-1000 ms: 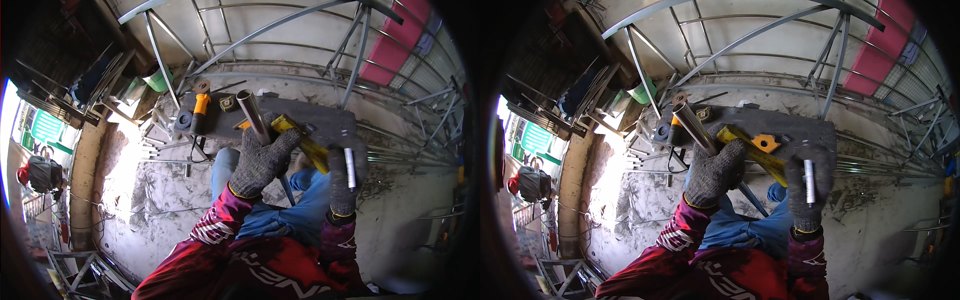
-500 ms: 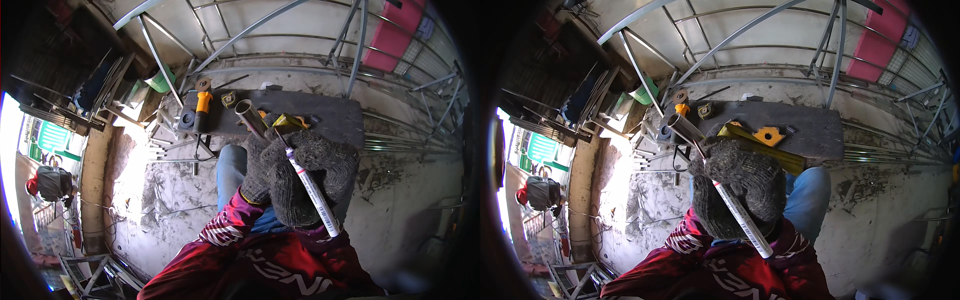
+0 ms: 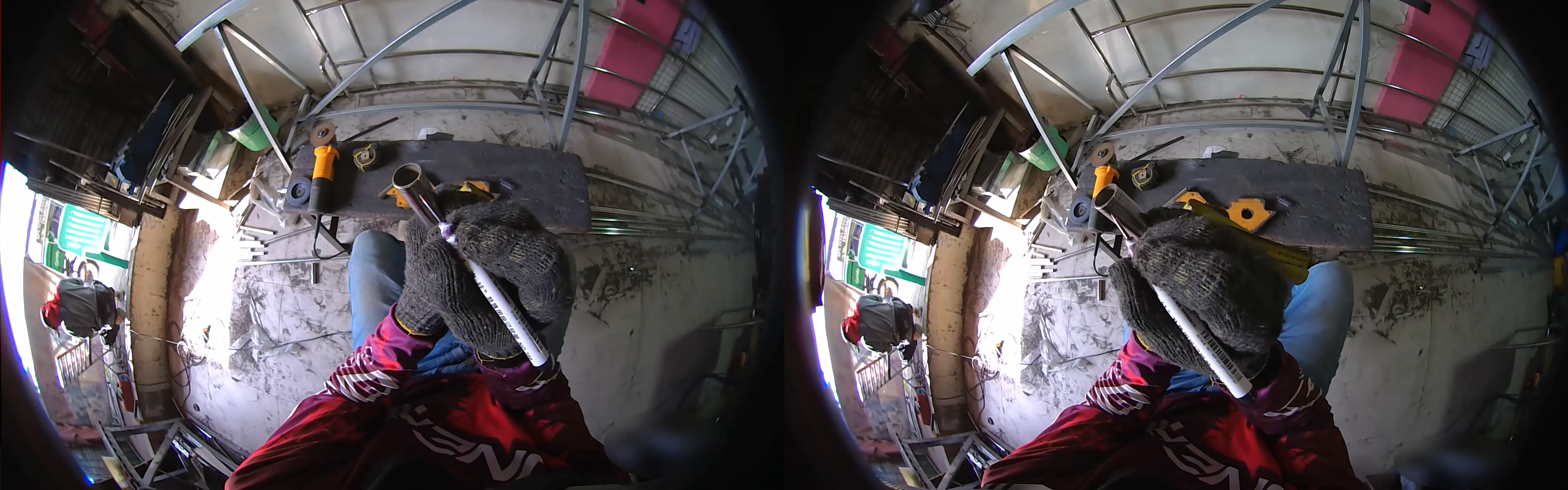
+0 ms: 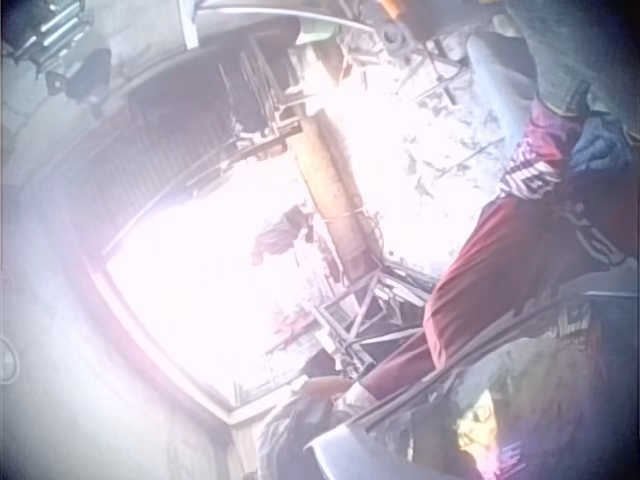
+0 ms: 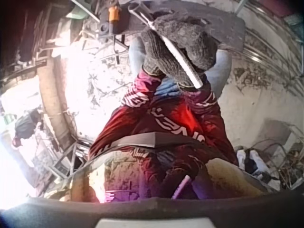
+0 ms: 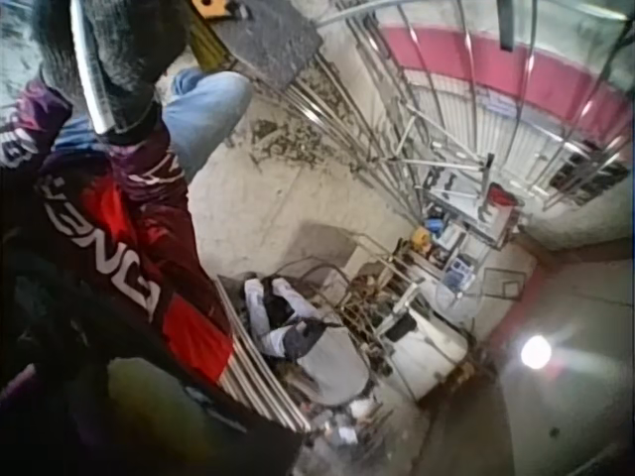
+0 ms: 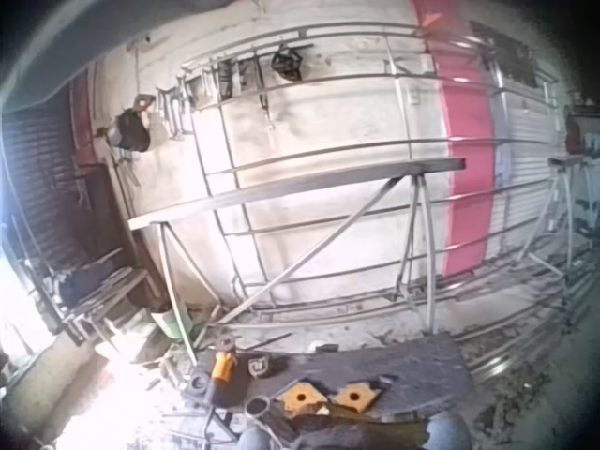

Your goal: Measure and mark a metal tube for fabrication using a tape measure and marker.

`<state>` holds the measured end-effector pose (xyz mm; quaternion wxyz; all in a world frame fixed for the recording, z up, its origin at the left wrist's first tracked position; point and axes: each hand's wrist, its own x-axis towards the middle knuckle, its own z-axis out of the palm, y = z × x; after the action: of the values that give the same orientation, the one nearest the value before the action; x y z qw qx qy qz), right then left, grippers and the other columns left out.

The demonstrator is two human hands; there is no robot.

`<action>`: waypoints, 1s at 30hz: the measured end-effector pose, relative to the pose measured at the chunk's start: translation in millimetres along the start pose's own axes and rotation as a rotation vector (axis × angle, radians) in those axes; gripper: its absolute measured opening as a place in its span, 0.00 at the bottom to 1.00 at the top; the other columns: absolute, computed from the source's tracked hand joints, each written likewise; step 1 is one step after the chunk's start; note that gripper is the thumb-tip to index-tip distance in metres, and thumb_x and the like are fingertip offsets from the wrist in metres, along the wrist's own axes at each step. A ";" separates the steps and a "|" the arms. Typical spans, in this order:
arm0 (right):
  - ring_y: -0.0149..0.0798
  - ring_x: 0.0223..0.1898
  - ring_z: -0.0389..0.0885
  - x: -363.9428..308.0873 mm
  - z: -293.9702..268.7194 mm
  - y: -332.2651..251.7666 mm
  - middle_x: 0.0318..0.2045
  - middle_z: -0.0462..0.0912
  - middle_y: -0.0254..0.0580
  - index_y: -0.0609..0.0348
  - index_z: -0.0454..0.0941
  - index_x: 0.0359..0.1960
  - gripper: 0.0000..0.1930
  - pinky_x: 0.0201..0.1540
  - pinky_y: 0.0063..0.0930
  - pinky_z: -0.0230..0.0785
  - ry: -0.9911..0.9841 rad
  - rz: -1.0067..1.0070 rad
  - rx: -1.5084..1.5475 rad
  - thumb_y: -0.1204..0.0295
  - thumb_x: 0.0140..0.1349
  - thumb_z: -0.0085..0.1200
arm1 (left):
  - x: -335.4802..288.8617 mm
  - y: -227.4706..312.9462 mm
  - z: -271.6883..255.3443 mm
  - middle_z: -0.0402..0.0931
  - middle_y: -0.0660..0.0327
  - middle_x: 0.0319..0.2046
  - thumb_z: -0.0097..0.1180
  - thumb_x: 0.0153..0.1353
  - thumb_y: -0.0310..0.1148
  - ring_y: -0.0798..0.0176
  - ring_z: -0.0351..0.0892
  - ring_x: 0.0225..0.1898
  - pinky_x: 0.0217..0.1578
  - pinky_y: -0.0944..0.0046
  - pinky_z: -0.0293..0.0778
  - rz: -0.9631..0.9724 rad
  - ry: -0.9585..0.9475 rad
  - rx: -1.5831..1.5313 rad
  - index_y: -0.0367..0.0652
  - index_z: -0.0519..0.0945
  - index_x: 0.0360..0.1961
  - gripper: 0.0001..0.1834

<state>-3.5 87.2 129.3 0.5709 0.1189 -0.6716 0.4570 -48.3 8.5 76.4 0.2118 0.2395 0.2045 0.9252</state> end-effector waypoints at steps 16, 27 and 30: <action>0.46 0.42 0.85 0.8 -2.3 -9.6 0.40 0.85 0.49 0.63 0.79 0.43 0.24 0.47 0.36 0.79 0.009 0.078 0.002 0.77 0.43 0.76 | 3.0 -4.4 17.8 0.80 0.52 0.44 0.50 0.67 0.31 0.60 0.83 0.43 0.44 0.63 0.80 0.012 -0.009 -0.196 0.32 0.73 0.54 0.17; 0.46 0.42 0.85 -3.8 -4.6 -18.9 0.40 0.85 0.49 0.63 0.79 0.43 0.24 0.47 0.37 0.79 0.012 0.134 0.011 0.77 0.43 0.76 | 3.5 -2.8 13.6 0.80 0.52 0.45 0.50 0.69 0.35 0.58 0.83 0.44 0.45 0.62 0.81 -0.006 -0.044 -0.176 0.33 0.72 0.57 0.21; 0.46 0.42 0.85 -3.6 -5.4 -19.2 0.40 0.85 0.49 0.63 0.79 0.43 0.24 0.47 0.37 0.79 0.015 0.150 0.010 0.78 0.43 0.76 | 0.6 -4.8 13.6 0.80 0.52 0.45 0.50 0.69 0.34 0.59 0.83 0.44 0.46 0.62 0.81 -0.032 -0.021 -0.273 0.33 0.71 0.58 0.21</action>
<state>14.3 79.3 135.0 0.5395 0.0678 -0.6723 0.5024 -40.2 16.5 85.2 0.2592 0.2149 0.0782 0.9384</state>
